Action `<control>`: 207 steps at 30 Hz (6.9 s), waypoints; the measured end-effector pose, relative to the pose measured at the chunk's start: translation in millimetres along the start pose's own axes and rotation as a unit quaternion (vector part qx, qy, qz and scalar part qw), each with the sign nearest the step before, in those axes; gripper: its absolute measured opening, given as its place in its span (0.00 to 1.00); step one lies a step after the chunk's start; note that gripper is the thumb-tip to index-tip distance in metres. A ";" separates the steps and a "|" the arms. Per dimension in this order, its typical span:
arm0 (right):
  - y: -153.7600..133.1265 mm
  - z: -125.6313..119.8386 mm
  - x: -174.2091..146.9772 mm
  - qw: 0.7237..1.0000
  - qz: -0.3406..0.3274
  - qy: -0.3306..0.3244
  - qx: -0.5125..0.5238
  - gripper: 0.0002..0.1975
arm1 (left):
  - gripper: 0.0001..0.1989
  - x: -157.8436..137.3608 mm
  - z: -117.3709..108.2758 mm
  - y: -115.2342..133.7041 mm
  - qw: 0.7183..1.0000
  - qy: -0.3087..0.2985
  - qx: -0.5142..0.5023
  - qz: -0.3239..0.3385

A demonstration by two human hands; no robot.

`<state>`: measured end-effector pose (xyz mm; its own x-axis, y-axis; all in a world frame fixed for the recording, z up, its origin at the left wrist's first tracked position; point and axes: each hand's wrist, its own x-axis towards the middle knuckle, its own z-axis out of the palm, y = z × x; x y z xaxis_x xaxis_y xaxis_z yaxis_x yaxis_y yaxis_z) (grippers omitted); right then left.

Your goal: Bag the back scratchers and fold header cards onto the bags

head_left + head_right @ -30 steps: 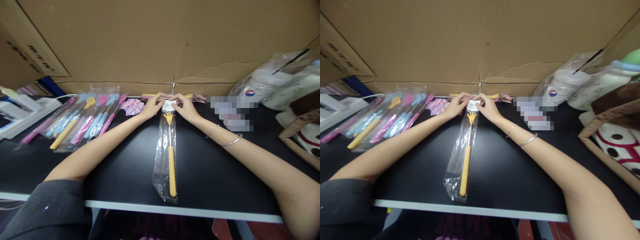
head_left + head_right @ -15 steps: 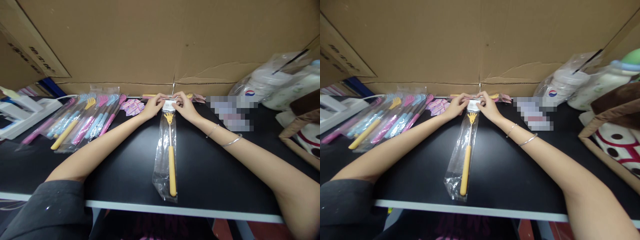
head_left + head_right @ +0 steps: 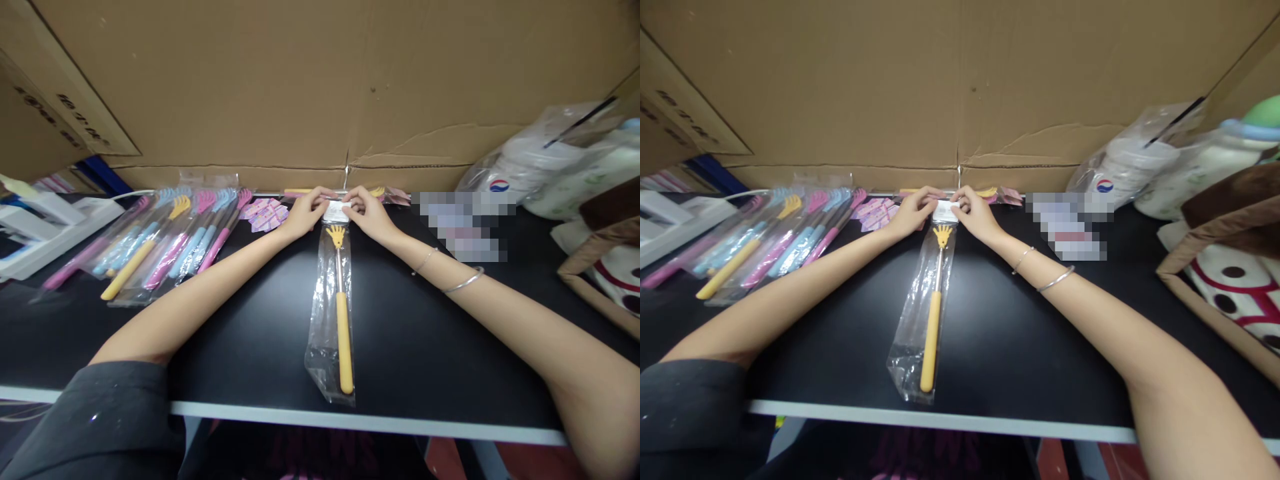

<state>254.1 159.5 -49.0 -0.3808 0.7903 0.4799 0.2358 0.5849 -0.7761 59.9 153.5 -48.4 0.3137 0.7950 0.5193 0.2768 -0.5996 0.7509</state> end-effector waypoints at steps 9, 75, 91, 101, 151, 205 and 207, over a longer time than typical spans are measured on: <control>1.8 -0.5 0.1 1.000 -0.003 0.000 0.000 0.09 | 0.08 -2.2 -1.5 3.6 1.000 -0.017 0.011 -0.017; -6.8 -1.0 1.0 1.000 -0.009 -0.015 -0.013 0.11 | 0.08 -2.7 -2.3 11.4 1.000 -0.017 0.019 -0.011; -8.0 1.6 -1.1 0.999 -0.013 -0.003 -0.030 0.07 | 0.09 -1.3 -0.5 1.3 1.000 -0.015 0.016 0.001; -7.1 1.8 0.4 0.999 -0.026 -0.024 -0.036 0.12 | 0.09 -2.2 -1.1 -0.9 1.000 -0.016 0.014 0.005; -11.7 3.2 -3.6 0.994 -0.007 -0.017 -0.104 0.14 | 0.17 -8.2 2.3 8.7 0.992 -0.016 0.128 -0.002; -8.3 3.1 -3.4 0.994 0.003 -0.021 -0.108 0.13 | 0.17 -7.2 1.0 7.3 0.993 -0.038 0.110 -0.003; -7.9 3.0 -3.5 0.993 0.003 -0.022 -0.113 0.14 | 0.18 -7.3 1.0 7.8 0.993 -0.041 0.112 -0.006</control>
<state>250.9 151.6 -45.8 -0.4156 0.7882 0.4539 0.4316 0.6102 -0.6643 60.7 143.0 -46.8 0.3797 0.7974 0.4689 0.4736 -0.6030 0.6420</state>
